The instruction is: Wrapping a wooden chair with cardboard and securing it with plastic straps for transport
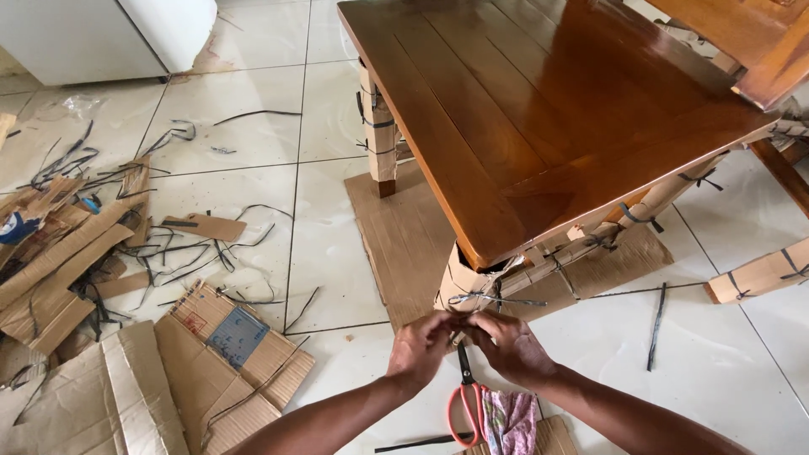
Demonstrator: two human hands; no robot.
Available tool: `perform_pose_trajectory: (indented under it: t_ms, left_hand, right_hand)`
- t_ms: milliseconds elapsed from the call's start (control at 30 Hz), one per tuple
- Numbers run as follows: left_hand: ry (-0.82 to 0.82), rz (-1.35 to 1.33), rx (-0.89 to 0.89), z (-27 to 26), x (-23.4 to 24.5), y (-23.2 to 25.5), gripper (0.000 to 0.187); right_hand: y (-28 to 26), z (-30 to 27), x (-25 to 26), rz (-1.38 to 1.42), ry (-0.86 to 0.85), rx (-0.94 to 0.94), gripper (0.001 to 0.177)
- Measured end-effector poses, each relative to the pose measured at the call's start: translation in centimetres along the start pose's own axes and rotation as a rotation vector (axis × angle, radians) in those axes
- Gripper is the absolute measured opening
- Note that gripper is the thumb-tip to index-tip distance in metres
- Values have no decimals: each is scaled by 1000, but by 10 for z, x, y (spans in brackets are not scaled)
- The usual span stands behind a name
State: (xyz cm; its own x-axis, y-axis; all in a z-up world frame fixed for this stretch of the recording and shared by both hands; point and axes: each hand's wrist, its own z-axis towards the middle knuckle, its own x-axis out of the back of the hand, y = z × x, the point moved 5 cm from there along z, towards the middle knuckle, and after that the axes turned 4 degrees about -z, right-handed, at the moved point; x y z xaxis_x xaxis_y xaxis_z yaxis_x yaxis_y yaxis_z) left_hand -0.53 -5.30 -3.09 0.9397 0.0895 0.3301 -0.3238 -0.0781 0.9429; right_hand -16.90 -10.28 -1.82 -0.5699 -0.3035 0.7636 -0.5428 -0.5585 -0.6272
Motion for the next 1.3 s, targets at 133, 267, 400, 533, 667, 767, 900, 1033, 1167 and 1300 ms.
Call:
perform_pose_trajectory:
  t_ms: [133, 267, 400, 533, 667, 767, 900, 1033, 1167, 1300]
  left_hand:
    - [-45, 211, -241, 3, 0, 11, 21]
    - [9, 401, -349, 11, -3, 14, 11]
    - [4, 411, -381, 10, -5, 15, 8]
    - [47, 244, -305, 7, -2, 16, 7]
    - [105, 185, -327, 3, -2, 20, 12]
    - [59, 166, -310, 3, -3, 16, 15]
    - [74, 196, -315, 4, -6, 9, 9]
    - [79, 208, -291, 7, -9, 3, 9]
    - [58, 232, -293, 8, -12, -1, 10]
    - [32, 245, -298, 10, -11, 0, 13]
  right_hand:
    - [-3, -2, -1, 29, 28, -26, 10]
    - [-18, -5, 5, 85, 112, 21, 8]
    - [-6, -9, -3, 54, 134, -156, 5]
    - [7, -9, -4, 144, 137, -403, 5]
    - [4, -5, 0, 122, 174, -333, 6]
    - [-5, -4, 3, 41, 190, -228, 18]
    - [-13, -5, 5, -148, 204, 5, 12]
    - [-22, -6, 11, -302, 302, 109, 12]
    - [-24, -5, 11, -351, 287, 147, 7]
    - [-20, -8, 7, -383, 284, 220, 8]
